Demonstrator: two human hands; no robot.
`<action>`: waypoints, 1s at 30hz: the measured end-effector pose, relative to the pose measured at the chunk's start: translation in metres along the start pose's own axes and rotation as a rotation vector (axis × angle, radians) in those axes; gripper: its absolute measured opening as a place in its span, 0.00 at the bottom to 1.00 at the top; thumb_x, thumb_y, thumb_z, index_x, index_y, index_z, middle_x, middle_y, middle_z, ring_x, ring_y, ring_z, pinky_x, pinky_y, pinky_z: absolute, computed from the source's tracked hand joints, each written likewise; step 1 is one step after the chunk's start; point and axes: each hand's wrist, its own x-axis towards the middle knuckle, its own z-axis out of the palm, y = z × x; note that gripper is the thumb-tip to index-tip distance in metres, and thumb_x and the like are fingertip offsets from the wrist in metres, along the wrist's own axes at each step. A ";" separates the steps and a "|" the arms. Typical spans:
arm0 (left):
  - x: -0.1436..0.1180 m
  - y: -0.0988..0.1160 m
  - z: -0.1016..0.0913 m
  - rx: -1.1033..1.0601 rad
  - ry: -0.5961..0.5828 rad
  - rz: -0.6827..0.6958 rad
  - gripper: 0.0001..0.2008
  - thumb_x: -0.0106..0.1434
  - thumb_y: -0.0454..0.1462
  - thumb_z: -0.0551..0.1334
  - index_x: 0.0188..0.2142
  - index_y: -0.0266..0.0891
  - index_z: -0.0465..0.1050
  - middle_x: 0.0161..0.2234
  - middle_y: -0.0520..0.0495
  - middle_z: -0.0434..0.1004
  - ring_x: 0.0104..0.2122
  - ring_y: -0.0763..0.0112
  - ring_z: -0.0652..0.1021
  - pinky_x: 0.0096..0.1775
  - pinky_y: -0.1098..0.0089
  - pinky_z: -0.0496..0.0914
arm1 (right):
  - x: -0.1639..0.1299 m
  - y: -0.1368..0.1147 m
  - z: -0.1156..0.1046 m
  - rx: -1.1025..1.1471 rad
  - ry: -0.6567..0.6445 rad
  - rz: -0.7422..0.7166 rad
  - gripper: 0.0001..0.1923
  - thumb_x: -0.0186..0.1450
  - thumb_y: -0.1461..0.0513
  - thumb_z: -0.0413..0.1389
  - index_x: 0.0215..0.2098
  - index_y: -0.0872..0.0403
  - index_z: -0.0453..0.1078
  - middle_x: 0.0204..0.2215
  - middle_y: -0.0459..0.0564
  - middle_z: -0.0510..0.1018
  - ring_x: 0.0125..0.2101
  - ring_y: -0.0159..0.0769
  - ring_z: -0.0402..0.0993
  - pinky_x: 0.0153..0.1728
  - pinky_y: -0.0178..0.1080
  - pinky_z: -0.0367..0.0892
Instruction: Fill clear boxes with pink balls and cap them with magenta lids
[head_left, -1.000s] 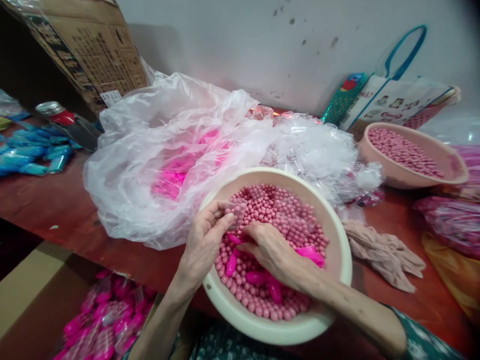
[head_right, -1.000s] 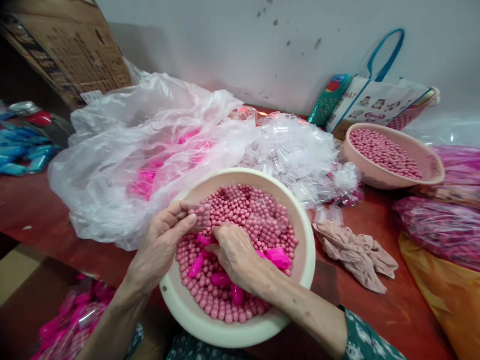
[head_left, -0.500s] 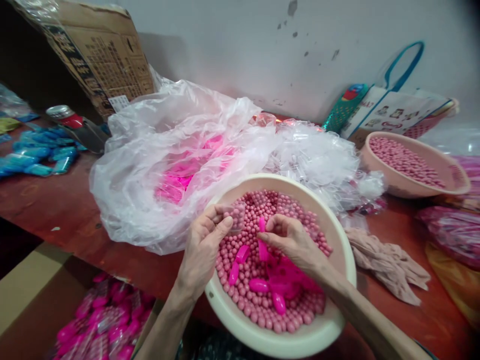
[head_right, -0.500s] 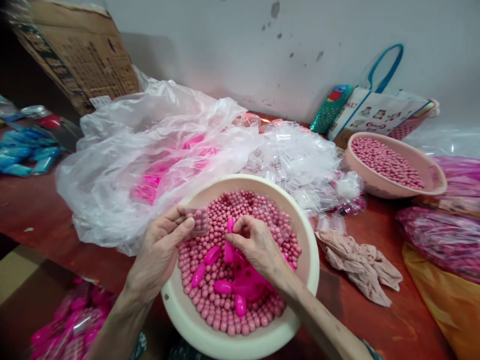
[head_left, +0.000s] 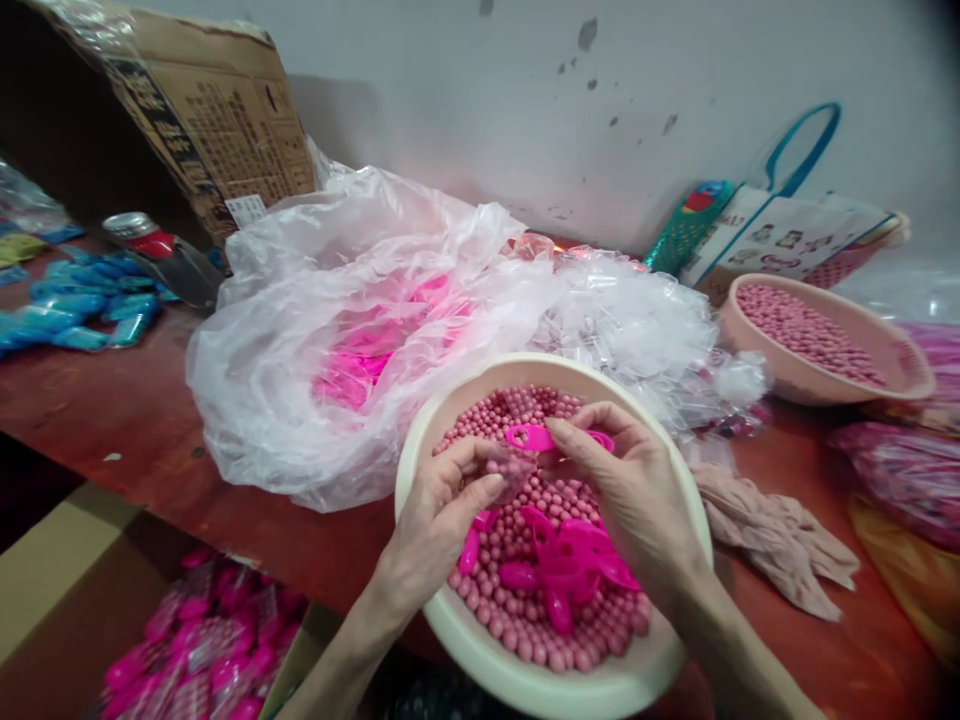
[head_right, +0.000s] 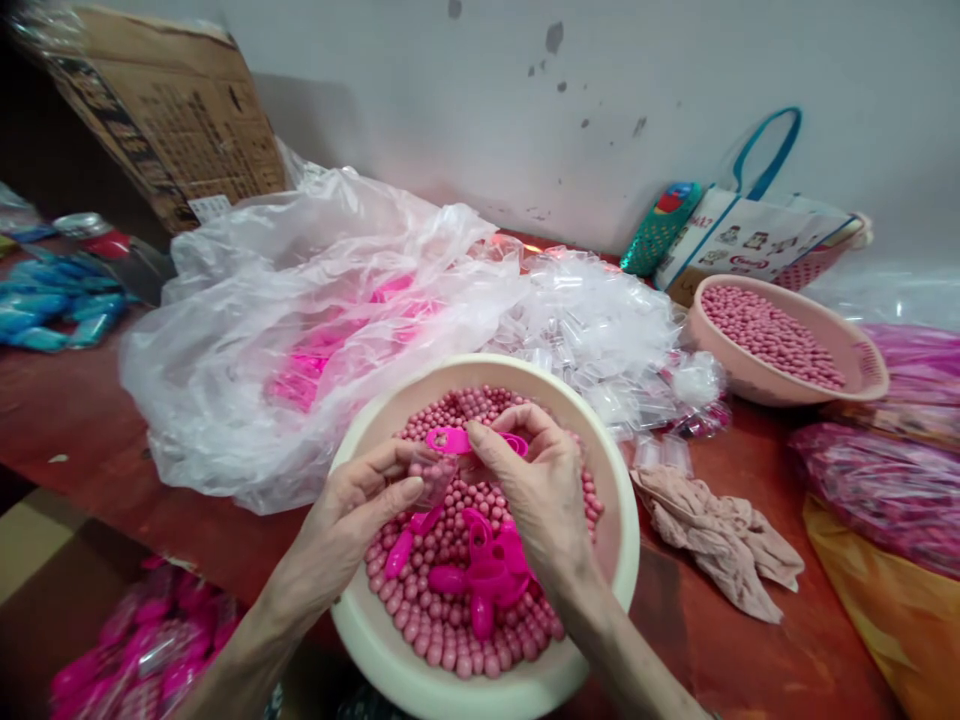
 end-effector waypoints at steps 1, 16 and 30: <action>0.000 -0.001 0.000 0.000 0.010 0.003 0.06 0.61 0.32 0.59 0.39 0.37 0.70 0.37 0.48 0.76 0.39 0.73 0.76 0.43 0.75 0.68 | -0.003 -0.001 0.003 -0.082 -0.010 -0.020 0.10 0.57 0.57 0.61 0.28 0.55 0.67 0.21 0.42 0.72 0.22 0.27 0.70 0.27 0.32 0.67; -0.002 0.000 -0.005 -0.023 -0.157 -0.019 0.07 0.63 0.33 0.56 0.41 0.36 0.69 0.38 0.47 0.75 0.40 0.70 0.75 0.44 0.70 0.68 | 0.005 -0.005 -0.013 -0.349 -0.429 0.186 0.15 0.63 0.54 0.53 0.26 0.57 0.67 0.15 0.39 0.61 0.15 0.23 0.54 0.16 0.29 0.50; -0.002 -0.006 -0.010 -0.034 -0.112 -0.086 0.18 0.62 0.35 0.59 0.52 0.45 0.64 0.32 0.53 0.70 0.33 0.77 0.71 0.38 0.76 0.66 | -0.011 0.018 -0.011 -1.482 -0.412 -0.782 0.13 0.64 0.56 0.49 0.42 0.54 0.64 0.32 0.56 0.74 0.31 0.43 0.70 0.28 0.40 0.63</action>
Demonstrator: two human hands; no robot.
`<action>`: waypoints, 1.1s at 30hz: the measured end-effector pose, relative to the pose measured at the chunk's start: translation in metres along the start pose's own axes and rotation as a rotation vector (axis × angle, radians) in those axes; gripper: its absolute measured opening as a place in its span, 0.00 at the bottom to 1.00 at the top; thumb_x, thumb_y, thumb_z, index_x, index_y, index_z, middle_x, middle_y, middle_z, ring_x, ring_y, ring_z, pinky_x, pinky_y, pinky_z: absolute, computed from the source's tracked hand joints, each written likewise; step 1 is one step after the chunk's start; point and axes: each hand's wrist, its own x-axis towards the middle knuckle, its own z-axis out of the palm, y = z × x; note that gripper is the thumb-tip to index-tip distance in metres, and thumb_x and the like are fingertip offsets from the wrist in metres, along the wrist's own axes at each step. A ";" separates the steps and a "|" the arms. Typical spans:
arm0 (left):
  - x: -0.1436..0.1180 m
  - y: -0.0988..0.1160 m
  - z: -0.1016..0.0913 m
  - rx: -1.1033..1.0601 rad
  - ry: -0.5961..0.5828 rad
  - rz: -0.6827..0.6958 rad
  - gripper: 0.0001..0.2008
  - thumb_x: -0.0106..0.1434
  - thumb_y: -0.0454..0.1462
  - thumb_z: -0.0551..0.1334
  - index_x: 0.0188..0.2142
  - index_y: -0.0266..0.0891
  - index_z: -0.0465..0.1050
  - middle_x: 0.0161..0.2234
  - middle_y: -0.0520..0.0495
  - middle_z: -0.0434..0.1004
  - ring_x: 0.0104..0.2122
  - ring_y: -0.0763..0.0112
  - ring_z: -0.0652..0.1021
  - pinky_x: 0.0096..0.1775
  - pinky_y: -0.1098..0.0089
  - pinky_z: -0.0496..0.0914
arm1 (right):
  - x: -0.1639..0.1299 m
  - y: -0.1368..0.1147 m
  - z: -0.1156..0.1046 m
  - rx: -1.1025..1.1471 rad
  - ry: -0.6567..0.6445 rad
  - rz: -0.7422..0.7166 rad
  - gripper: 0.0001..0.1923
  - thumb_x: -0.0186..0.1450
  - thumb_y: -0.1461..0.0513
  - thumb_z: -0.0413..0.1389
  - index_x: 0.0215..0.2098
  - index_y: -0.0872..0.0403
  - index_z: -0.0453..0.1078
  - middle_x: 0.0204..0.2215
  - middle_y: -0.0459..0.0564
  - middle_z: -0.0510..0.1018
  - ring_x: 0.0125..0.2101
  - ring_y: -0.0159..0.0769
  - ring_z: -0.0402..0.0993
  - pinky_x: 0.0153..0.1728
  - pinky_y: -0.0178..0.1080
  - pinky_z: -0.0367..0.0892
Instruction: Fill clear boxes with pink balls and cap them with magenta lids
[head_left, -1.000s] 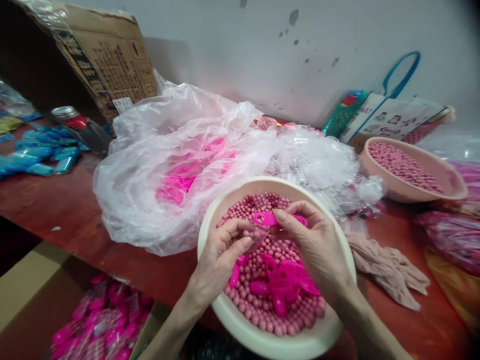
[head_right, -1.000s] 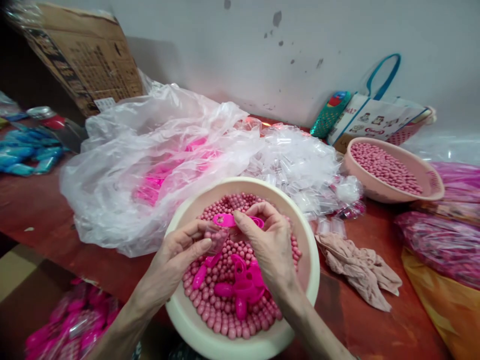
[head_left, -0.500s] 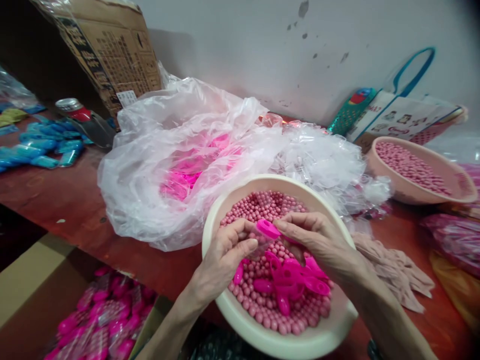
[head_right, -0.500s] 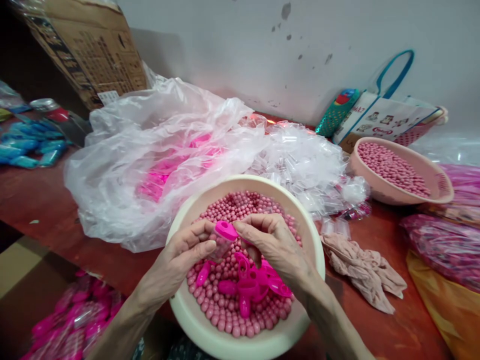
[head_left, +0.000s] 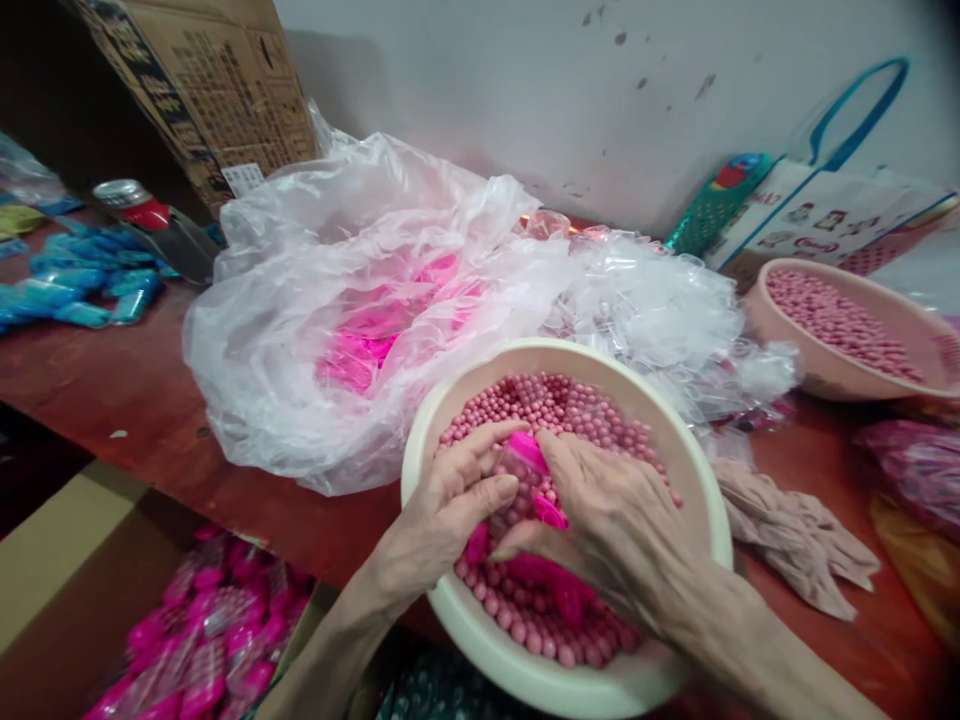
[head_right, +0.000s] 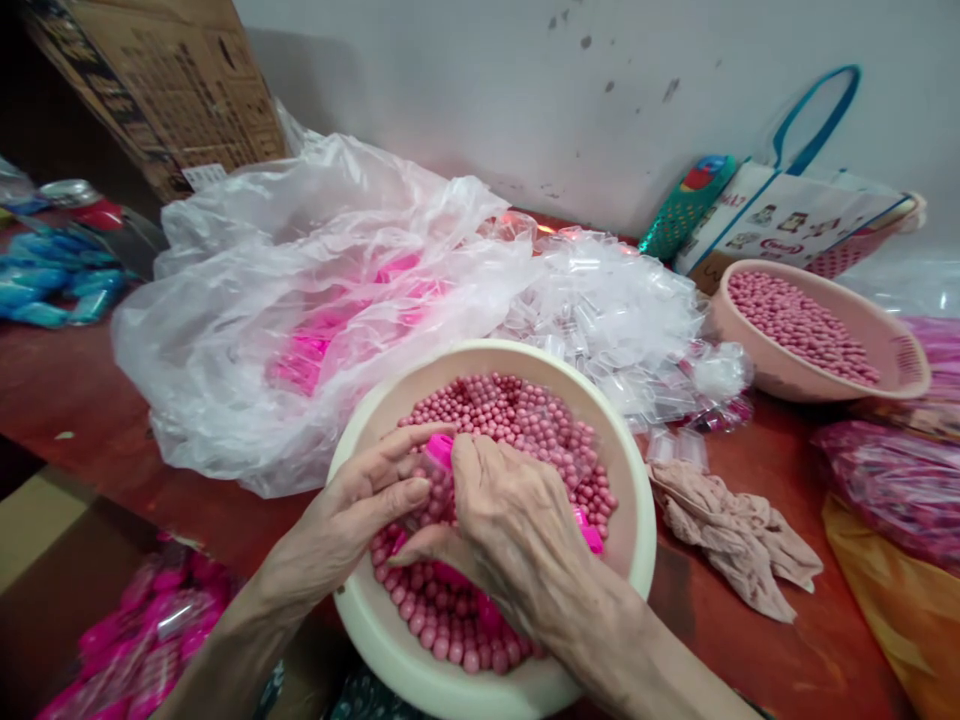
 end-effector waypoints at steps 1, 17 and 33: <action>0.000 0.001 0.000 0.000 -0.011 -0.007 0.19 0.62 0.35 0.60 0.53 0.46 0.64 0.32 0.53 0.70 0.34 0.76 0.71 0.38 0.76 0.66 | 0.002 -0.003 0.001 -0.033 0.007 0.009 0.14 0.62 0.53 0.51 0.40 0.55 0.64 0.30 0.55 0.73 0.30 0.42 0.70 0.27 0.40 0.62; -0.001 -0.003 0.000 -0.087 0.017 0.026 0.17 0.61 0.35 0.60 0.50 0.46 0.66 0.28 0.53 0.68 0.30 0.75 0.70 0.34 0.77 0.66 | 0.029 -0.007 0.001 -0.240 0.043 -0.170 0.19 0.57 0.47 0.48 0.23 0.54 0.65 0.16 0.50 0.68 0.15 0.34 0.61 0.18 0.38 0.51; 0.000 0.003 0.005 0.059 0.052 0.016 0.21 0.63 0.34 0.56 0.56 0.43 0.59 0.50 0.44 0.70 0.44 0.64 0.73 0.43 0.68 0.70 | 0.012 0.007 -0.008 0.911 0.158 0.469 0.09 0.64 0.59 0.53 0.41 0.54 0.70 0.31 0.47 0.74 0.31 0.32 0.71 0.32 0.35 0.67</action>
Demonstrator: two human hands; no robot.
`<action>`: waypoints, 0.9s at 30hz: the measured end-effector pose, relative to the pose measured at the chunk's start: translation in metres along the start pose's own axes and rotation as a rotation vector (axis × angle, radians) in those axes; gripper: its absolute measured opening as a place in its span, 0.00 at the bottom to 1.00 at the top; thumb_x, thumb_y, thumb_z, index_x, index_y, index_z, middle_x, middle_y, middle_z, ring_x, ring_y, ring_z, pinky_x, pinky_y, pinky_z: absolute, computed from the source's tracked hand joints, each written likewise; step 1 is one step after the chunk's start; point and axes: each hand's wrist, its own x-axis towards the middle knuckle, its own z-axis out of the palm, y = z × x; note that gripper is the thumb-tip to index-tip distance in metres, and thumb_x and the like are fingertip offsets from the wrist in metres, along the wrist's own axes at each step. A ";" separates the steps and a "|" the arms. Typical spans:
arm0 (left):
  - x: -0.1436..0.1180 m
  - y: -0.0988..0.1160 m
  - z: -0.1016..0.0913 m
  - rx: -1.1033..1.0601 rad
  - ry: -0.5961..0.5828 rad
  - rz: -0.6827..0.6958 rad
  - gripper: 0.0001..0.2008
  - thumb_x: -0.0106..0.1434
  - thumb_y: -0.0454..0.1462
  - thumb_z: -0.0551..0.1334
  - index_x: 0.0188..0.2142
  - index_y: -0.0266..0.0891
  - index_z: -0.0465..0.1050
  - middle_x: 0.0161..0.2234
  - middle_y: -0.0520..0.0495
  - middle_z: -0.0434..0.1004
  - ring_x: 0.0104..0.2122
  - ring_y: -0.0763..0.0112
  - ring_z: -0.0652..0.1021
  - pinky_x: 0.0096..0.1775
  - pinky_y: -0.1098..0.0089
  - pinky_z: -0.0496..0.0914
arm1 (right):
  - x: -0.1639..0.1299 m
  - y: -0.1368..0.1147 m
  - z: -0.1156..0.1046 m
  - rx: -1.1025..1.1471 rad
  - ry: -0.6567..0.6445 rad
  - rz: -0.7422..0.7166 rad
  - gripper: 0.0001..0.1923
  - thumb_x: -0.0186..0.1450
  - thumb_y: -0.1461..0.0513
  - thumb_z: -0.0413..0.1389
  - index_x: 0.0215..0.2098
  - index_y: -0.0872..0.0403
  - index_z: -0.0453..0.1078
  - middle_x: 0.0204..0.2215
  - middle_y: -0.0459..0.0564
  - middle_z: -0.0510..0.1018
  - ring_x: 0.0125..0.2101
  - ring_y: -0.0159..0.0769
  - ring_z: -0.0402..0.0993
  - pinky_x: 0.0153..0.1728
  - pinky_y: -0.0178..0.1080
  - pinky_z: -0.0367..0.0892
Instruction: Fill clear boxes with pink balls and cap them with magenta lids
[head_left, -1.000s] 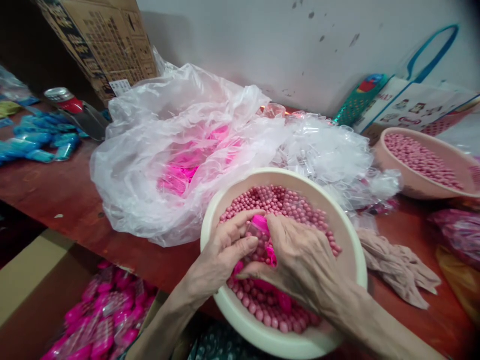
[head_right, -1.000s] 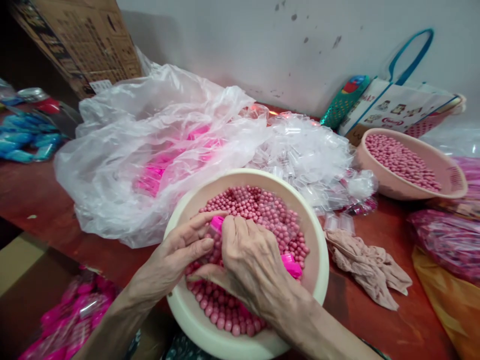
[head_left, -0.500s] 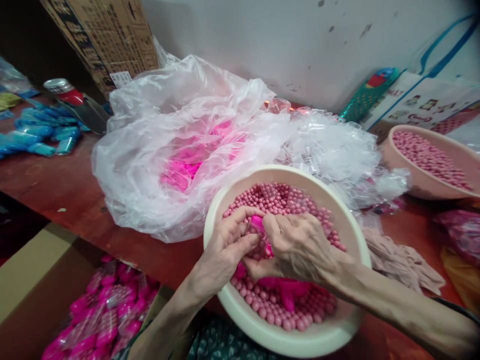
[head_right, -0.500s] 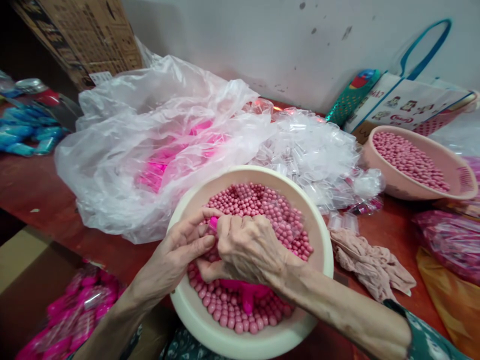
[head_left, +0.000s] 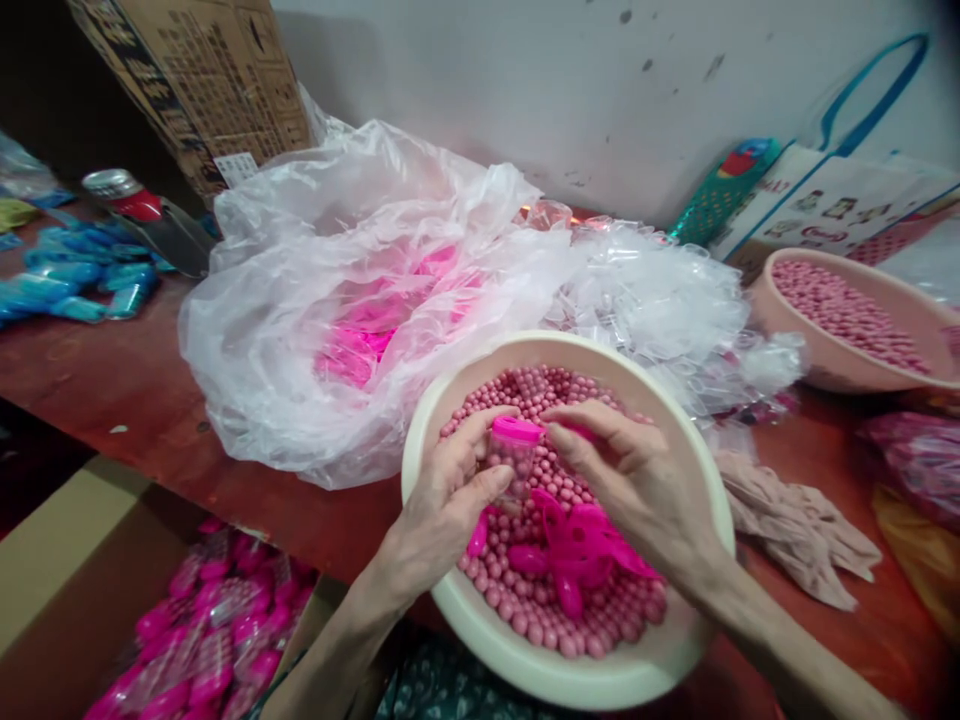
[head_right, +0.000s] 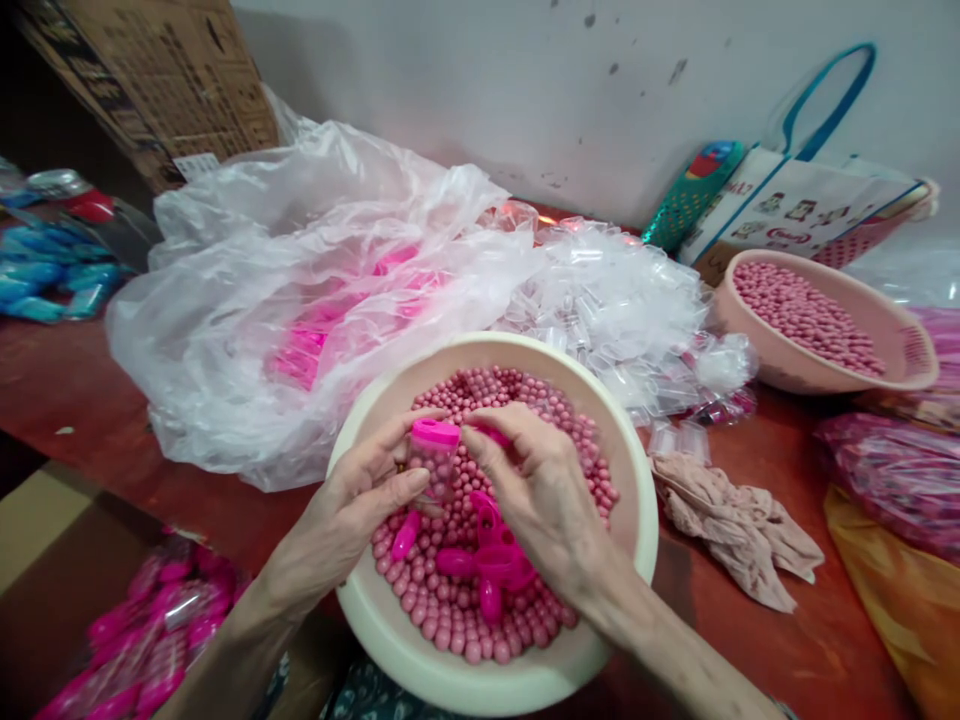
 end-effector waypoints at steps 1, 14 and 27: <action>0.000 0.000 0.000 -0.001 0.005 0.001 0.21 0.63 0.34 0.56 0.56 0.43 0.59 0.51 0.44 0.69 0.46 0.63 0.73 0.43 0.68 0.70 | -0.001 0.000 0.006 -0.059 0.030 -0.070 0.11 0.64 0.61 0.52 0.44 0.53 0.69 0.34 0.48 0.75 0.35 0.33 0.71 0.36 0.37 0.67; 0.000 0.003 0.001 -0.024 0.018 0.004 0.22 0.62 0.33 0.57 0.56 0.43 0.59 0.47 0.43 0.71 0.42 0.64 0.74 0.43 0.66 0.69 | 0.012 -0.002 0.008 0.038 0.086 -0.079 0.08 0.64 0.60 0.53 0.41 0.52 0.69 0.35 0.48 0.76 0.36 0.36 0.73 0.37 0.39 0.70; -0.003 0.000 0.000 -0.003 0.079 0.072 0.22 0.62 0.33 0.58 0.56 0.43 0.62 0.53 0.45 0.69 0.51 0.63 0.70 0.52 0.67 0.63 | -0.002 0.006 0.029 -0.738 -0.094 -0.575 0.21 0.60 0.60 0.52 0.48 0.62 0.59 0.38 0.60 0.71 0.40 0.46 0.69 0.34 0.43 0.71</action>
